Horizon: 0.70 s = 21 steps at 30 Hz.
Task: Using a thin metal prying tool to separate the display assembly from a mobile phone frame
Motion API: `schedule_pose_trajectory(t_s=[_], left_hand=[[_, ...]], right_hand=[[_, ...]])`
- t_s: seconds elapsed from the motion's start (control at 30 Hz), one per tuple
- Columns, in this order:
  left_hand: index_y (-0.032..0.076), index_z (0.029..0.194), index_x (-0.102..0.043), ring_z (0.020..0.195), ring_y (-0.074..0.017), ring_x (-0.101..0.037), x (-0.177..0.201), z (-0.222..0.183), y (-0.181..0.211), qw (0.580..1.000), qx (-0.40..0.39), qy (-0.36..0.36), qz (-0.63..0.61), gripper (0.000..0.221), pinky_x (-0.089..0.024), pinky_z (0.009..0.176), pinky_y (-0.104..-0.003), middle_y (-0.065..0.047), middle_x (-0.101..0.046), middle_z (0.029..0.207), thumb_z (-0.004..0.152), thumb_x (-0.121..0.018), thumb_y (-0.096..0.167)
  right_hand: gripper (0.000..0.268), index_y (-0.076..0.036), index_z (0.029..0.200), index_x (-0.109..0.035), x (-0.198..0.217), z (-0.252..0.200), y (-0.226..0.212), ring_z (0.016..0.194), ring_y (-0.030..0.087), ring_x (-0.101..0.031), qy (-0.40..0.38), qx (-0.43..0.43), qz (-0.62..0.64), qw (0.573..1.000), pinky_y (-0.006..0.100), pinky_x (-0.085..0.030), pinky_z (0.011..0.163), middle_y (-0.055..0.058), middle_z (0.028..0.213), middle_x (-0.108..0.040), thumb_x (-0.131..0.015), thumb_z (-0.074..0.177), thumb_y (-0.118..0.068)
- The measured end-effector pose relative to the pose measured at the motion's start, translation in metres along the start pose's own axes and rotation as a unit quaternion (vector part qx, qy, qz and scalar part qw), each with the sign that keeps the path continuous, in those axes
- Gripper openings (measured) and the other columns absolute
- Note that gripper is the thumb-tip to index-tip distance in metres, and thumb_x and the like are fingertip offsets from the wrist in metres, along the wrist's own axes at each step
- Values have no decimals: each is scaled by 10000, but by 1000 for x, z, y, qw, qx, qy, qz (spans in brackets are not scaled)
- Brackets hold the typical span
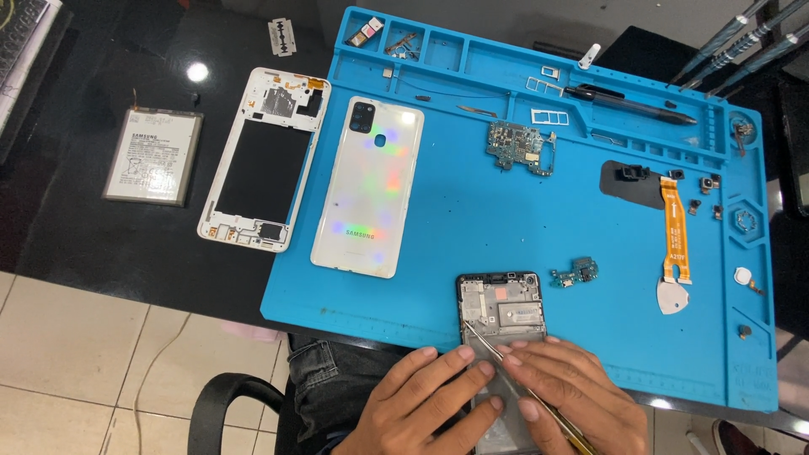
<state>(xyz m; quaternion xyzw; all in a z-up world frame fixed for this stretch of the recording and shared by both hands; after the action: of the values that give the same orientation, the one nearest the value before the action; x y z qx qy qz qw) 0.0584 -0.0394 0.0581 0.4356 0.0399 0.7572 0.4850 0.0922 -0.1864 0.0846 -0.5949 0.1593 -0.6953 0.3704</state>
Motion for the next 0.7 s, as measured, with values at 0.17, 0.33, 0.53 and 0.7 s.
schedule_pose_trajectory(t_s=[0.17, 0.33, 0.53, 0.7], left_hand=[[238, 1271, -683, 1197, -262, -557, -4, -27, 0, 991, 113, 47, -59, 262, -565, 1045, -458, -49, -562, 1313, 1013, -704, 282], [-8, 1215, -672, 760, -218, -777, -53, -84, -36, 805, 380, 118, -440, 494, -642, 713, -285, -191, -770, 931, 913, -842, 344], [39, 1279, -745, 723, -105, -652, -82, -98, -31, 601, 609, -14, -518, 461, -522, 694, -189, -91, -773, 799, 853, -788, 210], [250, 1349, -767, 800, -21, -786, -43, -72, -45, 748, 550, -118, -353, 622, -683, 738, -201, 46, -830, 897, 801, -784, 545]], right_hand=[[300, -113, 1154, -785, 0, -1, 1, 1134, 204, -766, 11, -11, 0, 1000, 405, -548, 1075, 40, 1162, -819, -649, 905, -209], [300, -119, 1149, -790, 0, -1, 0, 1124, 211, -767, 14, -26, 9, 1000, 417, -544, 1077, 43, 1154, -823, -656, 898, -213], [296, -115, 1141, -787, 3, -3, -1, 1134, 214, -768, 34, -24, 17, 999, 422, -546, 1076, 44, 1148, -822, -660, 895, -219], [326, -93, 1192, -750, 15, -15, 7, 1174, 268, -774, 36, -49, 69, 996, 423, -636, 1033, 121, 1221, -791, -612, 923, -216]])
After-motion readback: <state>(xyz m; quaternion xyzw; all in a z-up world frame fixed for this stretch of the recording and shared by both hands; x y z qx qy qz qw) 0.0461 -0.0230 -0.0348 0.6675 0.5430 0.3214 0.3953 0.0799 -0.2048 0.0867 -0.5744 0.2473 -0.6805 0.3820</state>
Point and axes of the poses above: each hand's wrist, its own z-axis towards the middle knuckle, its own x-axis out of the back of the hand, y = z × x, the point moved 9 cm from there along z, towards the middle knuckle
